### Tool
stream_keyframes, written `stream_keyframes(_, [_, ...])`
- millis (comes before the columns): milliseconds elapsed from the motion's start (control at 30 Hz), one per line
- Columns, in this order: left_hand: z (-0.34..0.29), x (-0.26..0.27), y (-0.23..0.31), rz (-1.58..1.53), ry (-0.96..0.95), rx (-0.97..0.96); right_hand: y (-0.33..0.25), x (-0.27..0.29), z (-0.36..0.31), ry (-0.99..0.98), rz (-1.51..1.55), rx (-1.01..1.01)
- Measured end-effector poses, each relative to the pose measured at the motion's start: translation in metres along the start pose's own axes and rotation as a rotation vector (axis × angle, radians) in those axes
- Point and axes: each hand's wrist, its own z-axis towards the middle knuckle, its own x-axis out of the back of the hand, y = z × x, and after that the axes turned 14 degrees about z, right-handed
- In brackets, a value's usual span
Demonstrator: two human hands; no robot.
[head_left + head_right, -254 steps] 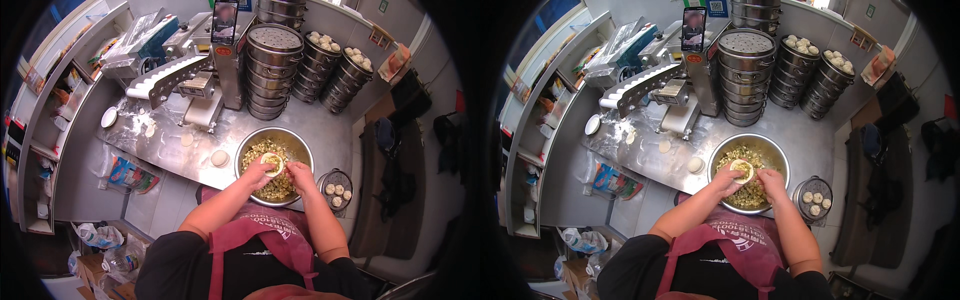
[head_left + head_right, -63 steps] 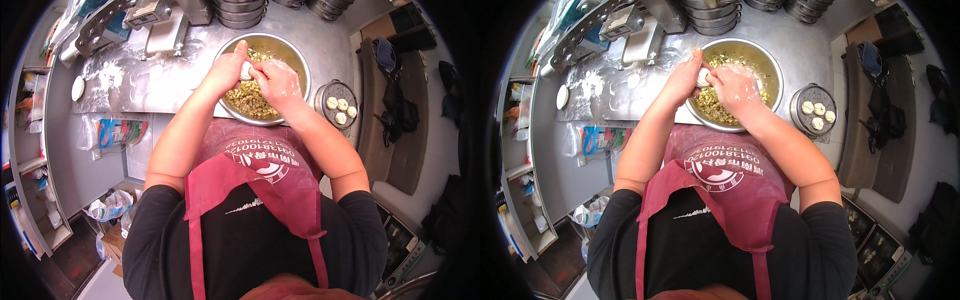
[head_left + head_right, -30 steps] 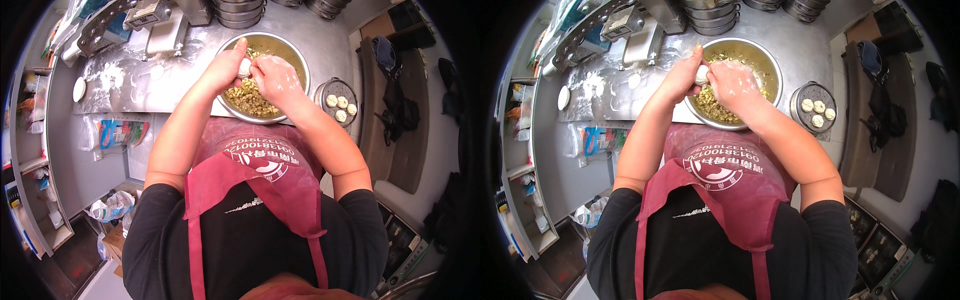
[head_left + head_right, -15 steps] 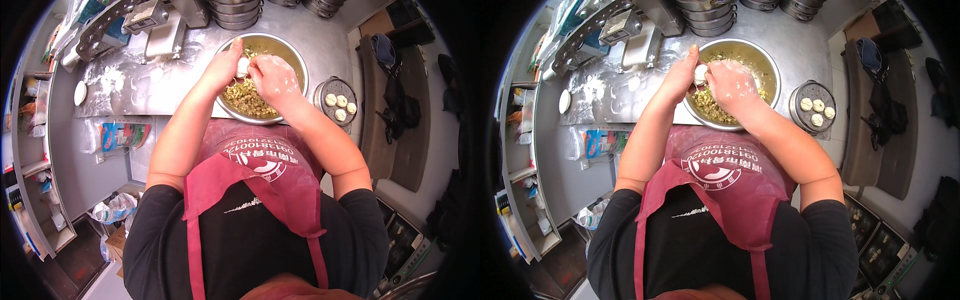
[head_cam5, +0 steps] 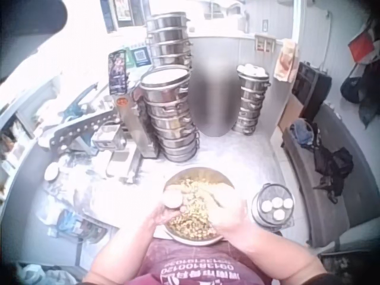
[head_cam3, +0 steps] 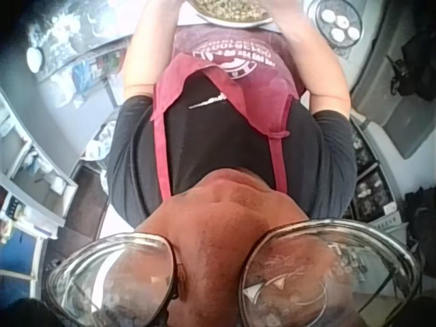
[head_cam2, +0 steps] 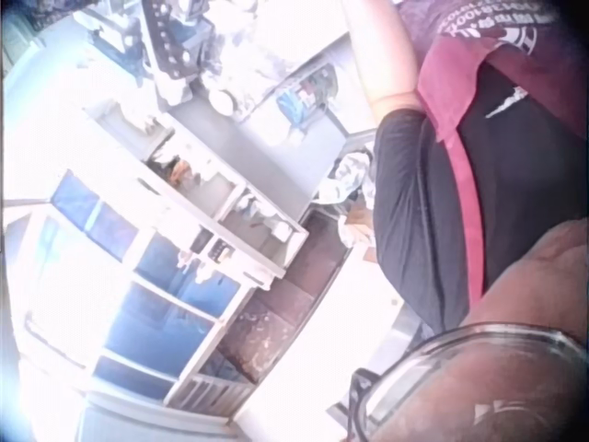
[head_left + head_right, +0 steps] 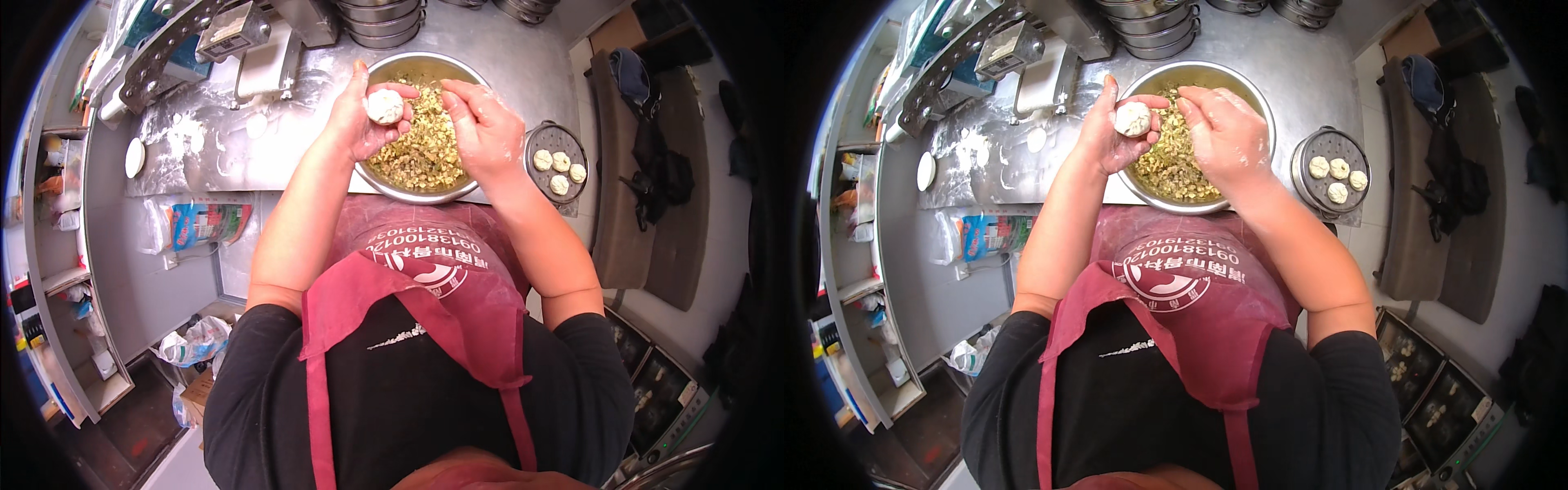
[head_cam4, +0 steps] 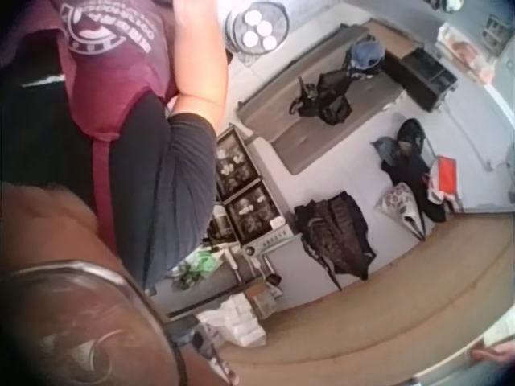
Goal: The person fills small dough wrappers with a chopped vegetable and meat mixture, folds them into dumplings, and places them into a steamer basket. The process is repeated multiple times in a continuous assembly line.
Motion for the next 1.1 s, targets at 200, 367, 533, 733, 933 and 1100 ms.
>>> stream_keyframes(200, [0.019,-0.031,-0.014,0.002,0.124,0.112,0.016,0.005,-0.017,-0.176,-0.008,0.020])
stream_keyframes(367, [0.033,-0.058,-0.026,-0.266,0.156,0.152,0.032,0.018,-0.025,-0.028,0.056,0.048])
stream_keyframes(533, [0.039,-0.070,-0.028,-0.441,0.262,-0.087,0.010,0.014,-0.029,0.149,0.225,-0.293])
stream_keyframes(733, [0.036,-0.089,-0.019,-0.417,0.312,-0.316,0.002,-0.002,-0.019,0.261,0.326,-0.231])
stream_keyframes(933, [0.024,-0.102,-0.010,-0.300,0.345,-0.495,-0.003,-0.007,-0.012,0.293,0.267,-0.125])
stream_keyframes(1100, [0.018,-0.108,-0.008,-0.254,0.343,-0.546,0.001,-0.009,-0.011,0.302,0.156,0.023])
